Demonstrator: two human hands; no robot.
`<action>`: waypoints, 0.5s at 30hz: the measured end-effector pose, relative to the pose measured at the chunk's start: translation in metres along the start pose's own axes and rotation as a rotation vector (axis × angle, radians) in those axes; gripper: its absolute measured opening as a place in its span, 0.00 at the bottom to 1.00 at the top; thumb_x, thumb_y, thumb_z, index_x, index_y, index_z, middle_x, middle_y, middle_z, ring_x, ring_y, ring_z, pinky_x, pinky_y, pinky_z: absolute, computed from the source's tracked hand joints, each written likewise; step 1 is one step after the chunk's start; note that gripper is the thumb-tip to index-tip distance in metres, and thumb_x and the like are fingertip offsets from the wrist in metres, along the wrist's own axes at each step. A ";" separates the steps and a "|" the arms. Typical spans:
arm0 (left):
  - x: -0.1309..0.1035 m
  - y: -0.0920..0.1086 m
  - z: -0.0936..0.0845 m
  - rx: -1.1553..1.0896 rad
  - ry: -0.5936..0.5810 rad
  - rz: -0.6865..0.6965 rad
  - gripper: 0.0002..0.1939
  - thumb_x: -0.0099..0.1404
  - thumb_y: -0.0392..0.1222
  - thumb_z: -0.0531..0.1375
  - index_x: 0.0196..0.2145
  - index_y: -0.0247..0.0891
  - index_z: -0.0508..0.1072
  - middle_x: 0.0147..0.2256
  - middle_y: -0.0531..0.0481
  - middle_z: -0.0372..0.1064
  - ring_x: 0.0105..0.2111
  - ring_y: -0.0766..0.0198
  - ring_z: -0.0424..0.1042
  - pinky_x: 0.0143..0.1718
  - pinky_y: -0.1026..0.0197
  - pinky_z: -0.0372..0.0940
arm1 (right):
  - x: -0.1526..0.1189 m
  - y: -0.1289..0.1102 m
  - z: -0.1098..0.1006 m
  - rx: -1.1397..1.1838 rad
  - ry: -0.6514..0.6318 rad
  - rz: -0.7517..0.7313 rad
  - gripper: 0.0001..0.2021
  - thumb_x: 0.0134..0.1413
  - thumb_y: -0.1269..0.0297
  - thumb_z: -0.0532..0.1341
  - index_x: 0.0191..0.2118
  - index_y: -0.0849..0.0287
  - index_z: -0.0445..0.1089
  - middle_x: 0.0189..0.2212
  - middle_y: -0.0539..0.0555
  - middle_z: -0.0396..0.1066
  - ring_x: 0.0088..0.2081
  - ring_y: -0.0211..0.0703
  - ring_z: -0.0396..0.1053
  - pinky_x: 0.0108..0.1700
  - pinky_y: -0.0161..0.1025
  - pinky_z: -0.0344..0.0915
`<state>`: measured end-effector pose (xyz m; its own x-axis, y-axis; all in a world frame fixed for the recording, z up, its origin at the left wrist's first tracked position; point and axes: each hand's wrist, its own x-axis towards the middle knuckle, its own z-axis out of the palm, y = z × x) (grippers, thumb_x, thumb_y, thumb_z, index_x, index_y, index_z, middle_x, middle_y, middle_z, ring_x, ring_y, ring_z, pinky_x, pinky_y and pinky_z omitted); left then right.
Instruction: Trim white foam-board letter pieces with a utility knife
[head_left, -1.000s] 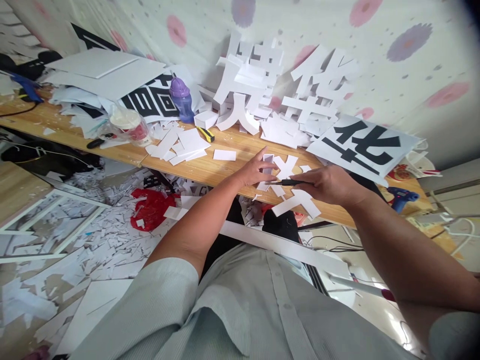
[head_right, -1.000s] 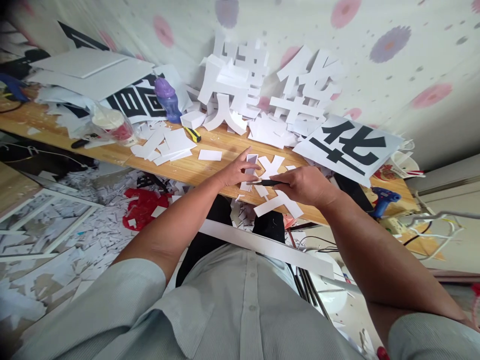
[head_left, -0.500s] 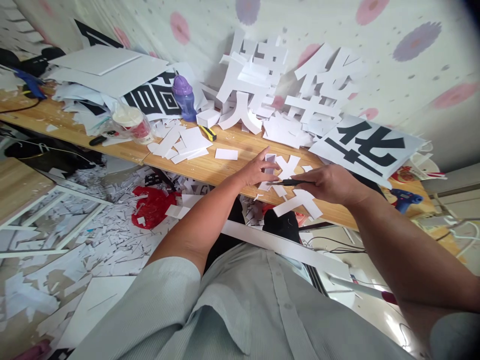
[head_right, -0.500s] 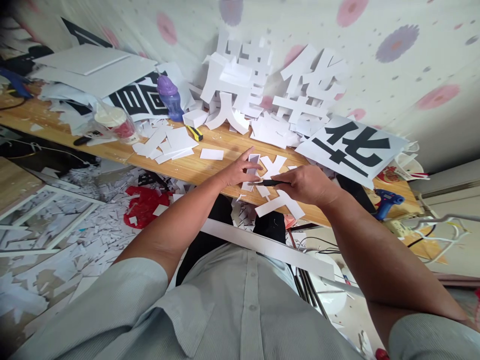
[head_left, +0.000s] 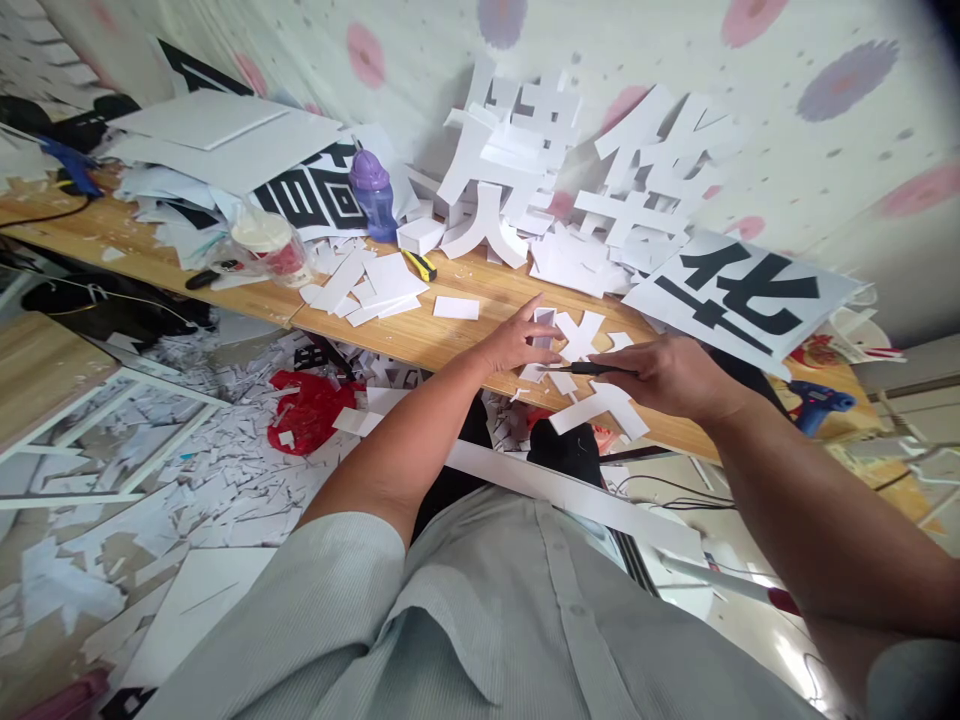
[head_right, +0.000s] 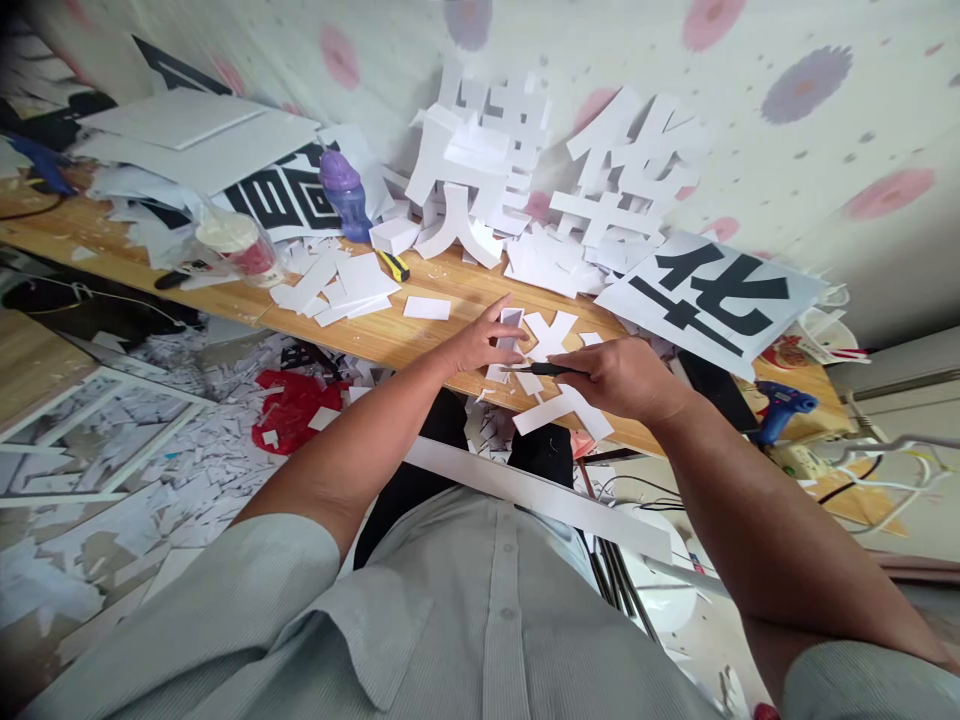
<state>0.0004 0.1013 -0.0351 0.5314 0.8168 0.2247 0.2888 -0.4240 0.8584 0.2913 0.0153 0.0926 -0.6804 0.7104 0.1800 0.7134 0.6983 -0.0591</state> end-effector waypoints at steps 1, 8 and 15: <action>0.000 0.000 0.000 -0.001 -0.002 -0.005 0.25 0.61 0.58 0.76 0.54 0.51 0.86 0.82 0.57 0.36 0.79 0.40 0.51 0.77 0.45 0.55 | -0.001 0.000 0.001 -0.010 0.006 0.003 0.17 0.73 0.52 0.63 0.59 0.43 0.84 0.39 0.50 0.87 0.29 0.44 0.79 0.31 0.41 0.64; -0.001 0.001 0.000 -0.007 0.014 0.010 0.25 0.61 0.57 0.76 0.54 0.51 0.86 0.82 0.57 0.34 0.78 0.40 0.52 0.78 0.45 0.53 | -0.006 -0.006 0.009 -0.088 0.068 0.015 0.16 0.73 0.50 0.62 0.57 0.41 0.84 0.43 0.48 0.87 0.33 0.45 0.82 0.29 0.41 0.64; 0.000 0.003 -0.001 -0.004 0.005 0.007 0.26 0.60 0.57 0.77 0.54 0.52 0.86 0.82 0.58 0.33 0.78 0.40 0.52 0.77 0.46 0.54 | -0.005 -0.014 0.012 -0.090 0.083 0.007 0.16 0.73 0.53 0.63 0.57 0.42 0.84 0.41 0.49 0.88 0.33 0.44 0.83 0.30 0.39 0.64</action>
<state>0.0006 0.1004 -0.0325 0.5297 0.8155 0.2332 0.2820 -0.4286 0.8583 0.2829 0.0035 0.0802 -0.6620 0.7026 0.2609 0.7325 0.6802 0.0271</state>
